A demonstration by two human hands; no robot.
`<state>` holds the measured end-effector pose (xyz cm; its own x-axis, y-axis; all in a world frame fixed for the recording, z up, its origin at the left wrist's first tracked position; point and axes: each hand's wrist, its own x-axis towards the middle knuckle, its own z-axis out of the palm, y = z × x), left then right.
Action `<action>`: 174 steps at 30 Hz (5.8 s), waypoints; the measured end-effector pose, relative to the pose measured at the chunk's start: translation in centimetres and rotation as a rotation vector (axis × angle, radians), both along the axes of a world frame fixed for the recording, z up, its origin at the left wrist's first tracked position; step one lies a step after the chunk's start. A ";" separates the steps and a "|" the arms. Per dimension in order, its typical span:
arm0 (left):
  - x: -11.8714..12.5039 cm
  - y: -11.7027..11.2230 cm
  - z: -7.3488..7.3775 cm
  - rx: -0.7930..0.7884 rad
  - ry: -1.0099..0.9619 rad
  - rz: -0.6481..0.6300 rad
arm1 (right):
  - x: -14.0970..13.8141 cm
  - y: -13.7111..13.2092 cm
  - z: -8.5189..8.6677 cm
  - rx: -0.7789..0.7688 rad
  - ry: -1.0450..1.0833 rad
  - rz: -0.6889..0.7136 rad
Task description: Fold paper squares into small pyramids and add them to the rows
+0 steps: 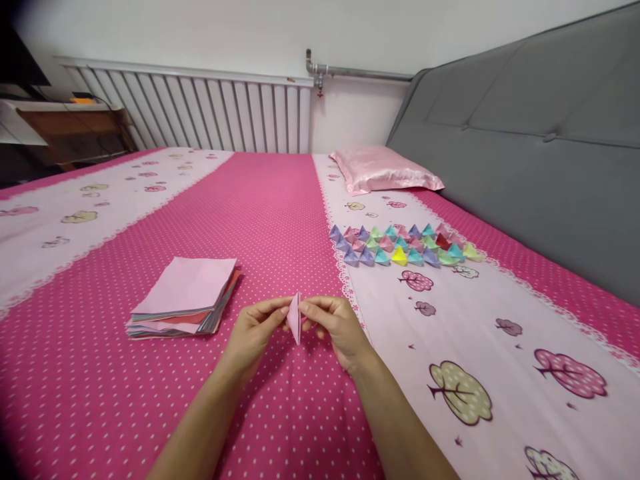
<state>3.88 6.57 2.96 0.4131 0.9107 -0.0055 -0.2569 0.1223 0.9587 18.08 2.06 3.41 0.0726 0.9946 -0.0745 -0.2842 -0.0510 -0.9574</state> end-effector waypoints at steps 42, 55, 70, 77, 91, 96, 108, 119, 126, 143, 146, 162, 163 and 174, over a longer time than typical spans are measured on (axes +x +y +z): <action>0.7 -1.1 1.1 -0.181 -0.183 -0.099 | -0.4 0.0 0.4 0.389 -0.673 -0.148; 0.5 -0.8 1.1 -0.110 -0.075 -0.083 | -0.4 0.3 0.1 0.293 -0.434 -0.311; 0.7 -1.2 0.6 -0.010 0.075 -0.065 | -0.8 -0.2 1.1 0.193 -0.356 -0.160; 0.4 -1.5 0.8 0.145 0.167 0.037 | -1.4 -0.3 1.1 0.137 -0.200 -0.158; 0.5 -2.0 0.2 0.283 0.342 0.061 | -1.4 -0.8 1.9 0.461 -0.740 -0.137; 0.6 -1.8 0.3 0.219 0.281 0.064 | -1.4 -0.6 1.6 0.382 -0.726 -0.135; 0.8 -1.5 1.1 0.018 0.122 0.020 | 0.1 -0.5 1.9 0.310 -0.675 -0.168; 0.7 -1.1 0.7 -0.184 -0.154 0.083 | -0.7 -0.1 0.9 0.175 -0.342 -0.181; 0.6 -1.2 0.7 -0.197 -0.164 0.041 | -0.7 -0.5 1.4 0.282 -0.492 -0.235; 0.8 -1.3 0.6 -0.099 -0.002 0.032 | -0.7 -0.4 1.3 0.258 -0.385 -0.253; 0.6 -1.4 0.9 -0.124 0.005 0.010 | -0.7 -0.3 1.2 0.202 -0.292 -0.291; 0.7 -1.4 1.0 -0.013 0.112 -0.076 | -0.9 -0.1 1.3 0.092 -0.221 -0.292; 0.7 -1.4 0.9 -0.015 0.111 -0.056 | -0.9 -0.1 1.3 0.096 -0.222 -0.281; 0.2 -0.7 0.5 0.300 0.384 0.266 | -0.4 -0.1 0.6 0.212 -0.581 -0.264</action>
